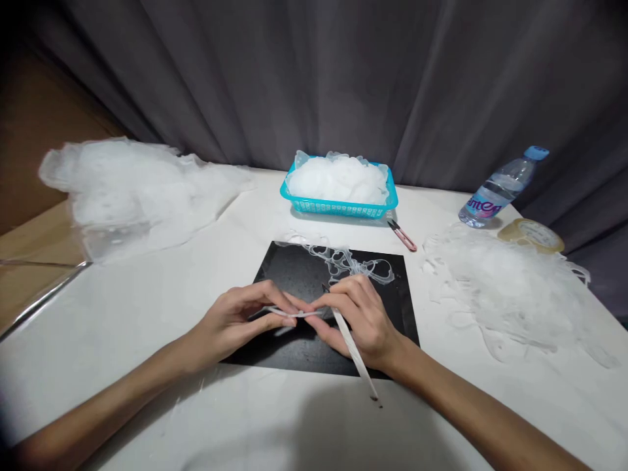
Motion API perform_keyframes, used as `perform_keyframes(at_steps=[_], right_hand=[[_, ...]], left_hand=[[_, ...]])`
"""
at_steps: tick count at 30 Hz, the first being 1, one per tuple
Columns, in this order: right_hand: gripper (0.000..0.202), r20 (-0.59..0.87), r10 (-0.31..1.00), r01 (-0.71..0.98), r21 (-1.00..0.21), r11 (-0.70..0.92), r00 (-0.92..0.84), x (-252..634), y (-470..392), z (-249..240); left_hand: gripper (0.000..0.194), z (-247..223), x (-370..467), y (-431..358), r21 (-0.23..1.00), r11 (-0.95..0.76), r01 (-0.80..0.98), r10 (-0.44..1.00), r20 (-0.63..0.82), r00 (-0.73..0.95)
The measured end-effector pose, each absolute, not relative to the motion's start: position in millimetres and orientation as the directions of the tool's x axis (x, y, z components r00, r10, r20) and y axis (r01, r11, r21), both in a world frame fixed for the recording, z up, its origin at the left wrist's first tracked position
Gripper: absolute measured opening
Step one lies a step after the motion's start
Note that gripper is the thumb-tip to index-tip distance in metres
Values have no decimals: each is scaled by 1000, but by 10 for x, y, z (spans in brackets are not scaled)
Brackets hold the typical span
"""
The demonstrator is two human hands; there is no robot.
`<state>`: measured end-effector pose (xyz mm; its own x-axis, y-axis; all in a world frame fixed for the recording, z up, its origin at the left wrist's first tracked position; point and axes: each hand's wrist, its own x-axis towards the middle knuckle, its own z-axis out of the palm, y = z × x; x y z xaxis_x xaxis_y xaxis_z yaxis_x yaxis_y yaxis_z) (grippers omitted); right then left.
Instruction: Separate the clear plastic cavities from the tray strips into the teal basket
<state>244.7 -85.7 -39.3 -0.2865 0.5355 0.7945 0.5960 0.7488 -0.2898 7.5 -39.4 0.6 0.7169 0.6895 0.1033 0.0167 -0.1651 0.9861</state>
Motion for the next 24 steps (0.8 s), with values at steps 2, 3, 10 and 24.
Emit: perform_keyframes(at_steps=[2,3,10,24], right_hand=[[23,816,512,596,-276,754,-270,2445,-850,-391],[24,825,499,595,-266,758,-267,2445,-850,-386],[22,872,415,588,-197,784,-261,2462,-903,-393],[21,872,414,618,-180,766,-259,2473,-924,-353]], left_hand=[[2,13,84,-398,983,-183,4,674,122,729],[2,16,88,-400,982,-191,5,670,127,731],[8,51,98,-423,988,-140,-58,644,135,753],[20,68,81,-380,980,-195,-39,640,157,752]])
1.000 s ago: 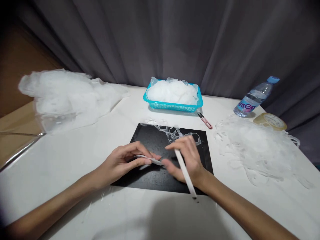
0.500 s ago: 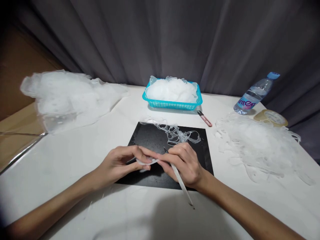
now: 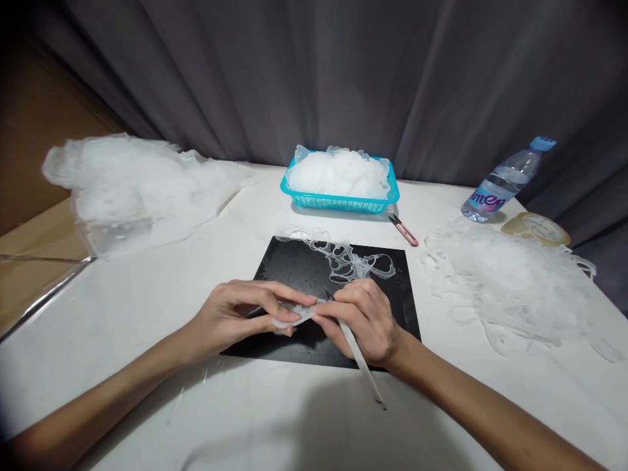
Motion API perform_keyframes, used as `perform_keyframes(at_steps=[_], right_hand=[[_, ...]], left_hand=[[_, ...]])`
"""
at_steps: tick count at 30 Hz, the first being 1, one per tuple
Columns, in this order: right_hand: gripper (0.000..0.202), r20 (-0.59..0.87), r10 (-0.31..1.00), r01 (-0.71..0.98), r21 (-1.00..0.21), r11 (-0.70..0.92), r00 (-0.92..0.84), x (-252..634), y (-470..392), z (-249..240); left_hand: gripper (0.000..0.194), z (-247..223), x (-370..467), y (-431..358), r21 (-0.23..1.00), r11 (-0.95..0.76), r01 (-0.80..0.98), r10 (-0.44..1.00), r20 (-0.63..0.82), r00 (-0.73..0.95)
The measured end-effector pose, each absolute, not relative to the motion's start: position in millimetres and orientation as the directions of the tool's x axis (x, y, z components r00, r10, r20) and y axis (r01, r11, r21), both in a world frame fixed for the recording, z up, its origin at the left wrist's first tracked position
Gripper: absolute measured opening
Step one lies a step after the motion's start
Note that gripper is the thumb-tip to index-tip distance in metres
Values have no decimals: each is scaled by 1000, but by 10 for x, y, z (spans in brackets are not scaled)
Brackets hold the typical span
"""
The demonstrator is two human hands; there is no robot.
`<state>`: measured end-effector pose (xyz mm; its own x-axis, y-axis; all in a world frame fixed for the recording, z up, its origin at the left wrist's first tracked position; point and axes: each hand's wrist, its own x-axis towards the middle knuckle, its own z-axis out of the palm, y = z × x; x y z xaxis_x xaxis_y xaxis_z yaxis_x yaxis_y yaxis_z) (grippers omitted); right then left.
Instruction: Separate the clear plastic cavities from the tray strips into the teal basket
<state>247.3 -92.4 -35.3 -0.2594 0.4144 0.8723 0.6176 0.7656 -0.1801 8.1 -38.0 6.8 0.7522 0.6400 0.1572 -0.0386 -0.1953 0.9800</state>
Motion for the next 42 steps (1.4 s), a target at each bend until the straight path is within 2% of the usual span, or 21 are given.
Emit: perform_keyframes(at_steps=[9,18,22,25,29,35,37,42], right_hand=[[17,875,419,623,-192,759,-241,2466,-931,-345],[17,881,417,625,-198,755,-225,2461,-921,-373],[18,883,396,610,-172,773,-253,2460,-906,-396],[21,866,424,600,-196,775,-265,2457,-890,-375],[18,800,526,624,-259,738,-290,2450,-858,-341],[15,807,512,622,-247,744,-292,2433,-850,-348],[15,813,508,623,-246,742,-284,2434,-856,-349],[14,817,492,622,-224,750,-300,2443,-863,-357]], left_hand=[[21,80,86,-357,984,-175,-41,639,145,755],[21,33,67,-278,924,-382,22,608,234,759],[13,3,112,-352,878,-463,121,659,250,709],[10,25,125,-381,867,-461,190,699,223,680],[8,108,57,-317,889,-428,163,733,235,638],[13,96,3,-283,870,-432,239,770,217,600],[18,62,31,-318,828,-496,260,734,240,635],[11,25,77,-351,674,-706,216,564,351,747]])
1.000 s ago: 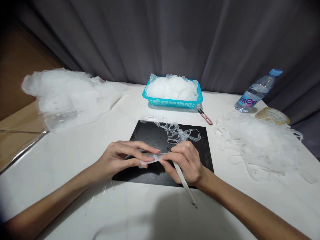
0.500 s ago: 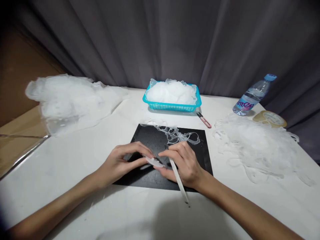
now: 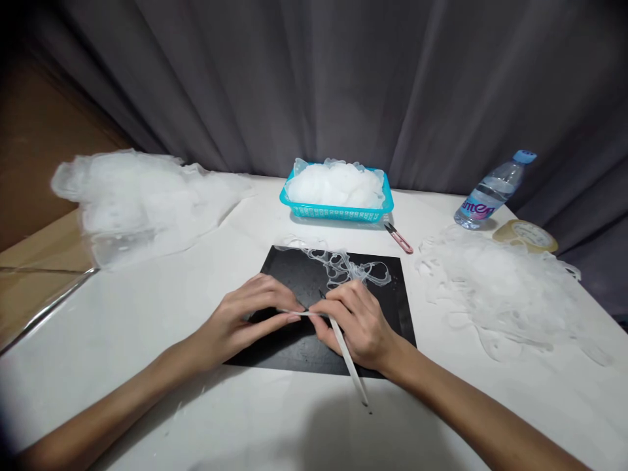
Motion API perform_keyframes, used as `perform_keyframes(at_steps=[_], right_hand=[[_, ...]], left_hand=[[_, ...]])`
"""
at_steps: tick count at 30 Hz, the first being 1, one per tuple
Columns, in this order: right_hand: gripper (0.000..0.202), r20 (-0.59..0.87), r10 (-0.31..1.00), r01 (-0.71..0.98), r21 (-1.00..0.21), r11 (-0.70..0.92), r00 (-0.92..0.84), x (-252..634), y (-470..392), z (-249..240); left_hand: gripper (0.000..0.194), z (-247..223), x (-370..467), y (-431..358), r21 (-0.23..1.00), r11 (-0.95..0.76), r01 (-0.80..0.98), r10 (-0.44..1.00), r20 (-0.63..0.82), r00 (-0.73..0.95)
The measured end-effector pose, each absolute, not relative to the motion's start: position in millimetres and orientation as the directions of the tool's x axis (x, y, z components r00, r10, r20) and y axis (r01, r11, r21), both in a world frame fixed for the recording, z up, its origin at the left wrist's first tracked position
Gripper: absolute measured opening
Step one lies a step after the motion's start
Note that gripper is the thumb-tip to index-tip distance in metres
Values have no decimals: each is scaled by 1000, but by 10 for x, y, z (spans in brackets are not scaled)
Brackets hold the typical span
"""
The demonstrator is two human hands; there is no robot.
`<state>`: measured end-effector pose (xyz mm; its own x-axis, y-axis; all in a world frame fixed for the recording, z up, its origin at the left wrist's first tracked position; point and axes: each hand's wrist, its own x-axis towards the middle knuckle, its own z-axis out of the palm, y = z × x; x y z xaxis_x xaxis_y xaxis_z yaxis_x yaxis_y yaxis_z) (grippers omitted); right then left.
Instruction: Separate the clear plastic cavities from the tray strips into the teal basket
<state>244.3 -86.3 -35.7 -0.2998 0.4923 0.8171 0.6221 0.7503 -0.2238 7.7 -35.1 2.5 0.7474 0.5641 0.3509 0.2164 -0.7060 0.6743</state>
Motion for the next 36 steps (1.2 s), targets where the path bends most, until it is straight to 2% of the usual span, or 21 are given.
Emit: perform_keyframes(at_steps=[5,9,14,19,27,32,36], right_hand=[[14,827,482,626,-218,749,-290,2437,-861,-357],[14,788,527,629,-240,740,-319,2443,-847,-367],[13,791,532,625,-257,737,-302,2450,-846,-376],[15,804,492,604,-218,766,-334,2436,-859,-380],[23,776,570,651,-289,702,-269,2457,-840,-376],[20,796,533,641,-255,724,-286,2455,-840,-376],[17,798,528,645,-245,724,-291,2447,-834,-389]], left_hand=[[11,9,45,-318,642,-744,185,530,400,747],[9,35,42,-313,682,-717,145,554,431,713],[6,49,75,-357,784,-589,194,637,304,708],[13,4,142,-463,768,-555,321,669,182,720],[13,-29,148,-453,790,-550,270,656,208,726],[13,-22,154,-447,835,-457,307,707,132,695],[13,-36,169,-456,856,-440,272,705,141,695]])
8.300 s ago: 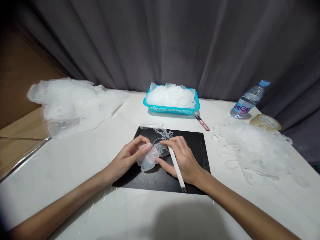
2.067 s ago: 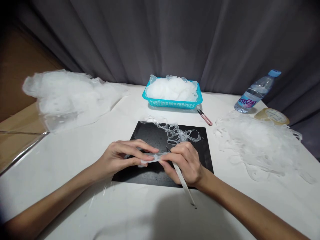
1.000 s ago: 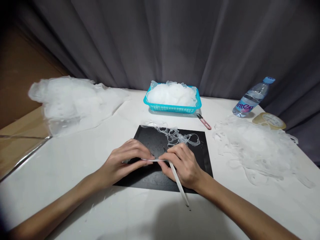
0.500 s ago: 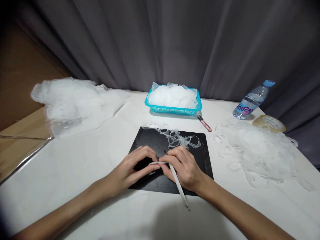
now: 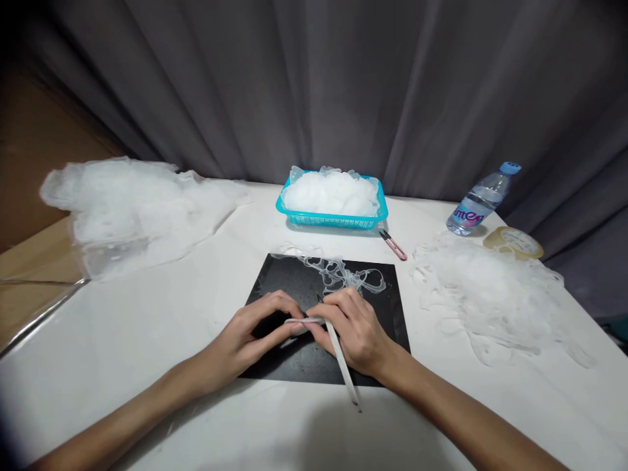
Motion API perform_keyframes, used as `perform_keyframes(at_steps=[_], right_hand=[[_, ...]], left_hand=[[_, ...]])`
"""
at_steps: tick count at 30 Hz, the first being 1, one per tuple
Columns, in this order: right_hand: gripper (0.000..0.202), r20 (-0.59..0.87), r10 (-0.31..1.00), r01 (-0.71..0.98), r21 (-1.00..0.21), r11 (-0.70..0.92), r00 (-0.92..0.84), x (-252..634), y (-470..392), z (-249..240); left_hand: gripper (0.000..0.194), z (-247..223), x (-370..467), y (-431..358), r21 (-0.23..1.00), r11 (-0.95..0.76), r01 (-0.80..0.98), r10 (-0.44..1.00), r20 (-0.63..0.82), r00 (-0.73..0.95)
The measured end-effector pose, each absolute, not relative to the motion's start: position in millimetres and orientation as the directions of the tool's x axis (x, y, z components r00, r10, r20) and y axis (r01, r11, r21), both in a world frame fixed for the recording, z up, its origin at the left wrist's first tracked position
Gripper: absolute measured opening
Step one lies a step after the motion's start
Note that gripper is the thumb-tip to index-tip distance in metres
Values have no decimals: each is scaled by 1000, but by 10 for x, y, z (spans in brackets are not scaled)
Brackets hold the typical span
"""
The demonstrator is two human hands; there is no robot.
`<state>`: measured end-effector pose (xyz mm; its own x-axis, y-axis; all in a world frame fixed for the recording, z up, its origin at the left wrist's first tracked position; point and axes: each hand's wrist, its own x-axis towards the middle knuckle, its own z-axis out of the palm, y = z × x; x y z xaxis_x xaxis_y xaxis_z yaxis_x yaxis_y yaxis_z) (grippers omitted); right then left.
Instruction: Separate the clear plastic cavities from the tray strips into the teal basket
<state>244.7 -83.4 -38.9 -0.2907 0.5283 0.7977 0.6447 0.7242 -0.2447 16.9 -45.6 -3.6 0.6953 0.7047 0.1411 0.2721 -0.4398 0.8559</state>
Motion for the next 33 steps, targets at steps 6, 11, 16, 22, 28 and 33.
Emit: perform_keyframes(at_steps=[6,11,16,22,28,33], right_hand=[[21,783,555,660,-263,704,-280,2421,-818,-359],[20,750,578,650,-270,711,-321,2412,-818,-378],[19,744,581,654,-263,709,-330,2413,-820,-391],[18,709,626,647,-317,694,-324,2417,-819,-358],[7,755,555,615,-262,744,-350,2424,-824,-397],[9,786,523,616,-241,750,-329,2435,-846,-383]], left_hand=[[9,-63,151,-432,924,-340,176,745,151,650],[7,-61,145,-432,926,-338,167,754,160,637],[8,-61,146,-454,939,-311,146,760,154,631],[4,-7,148,-442,949,-310,59,776,217,593],[4,22,130,-445,938,-342,56,787,254,562],[18,37,135,-485,907,-408,104,763,276,584]])
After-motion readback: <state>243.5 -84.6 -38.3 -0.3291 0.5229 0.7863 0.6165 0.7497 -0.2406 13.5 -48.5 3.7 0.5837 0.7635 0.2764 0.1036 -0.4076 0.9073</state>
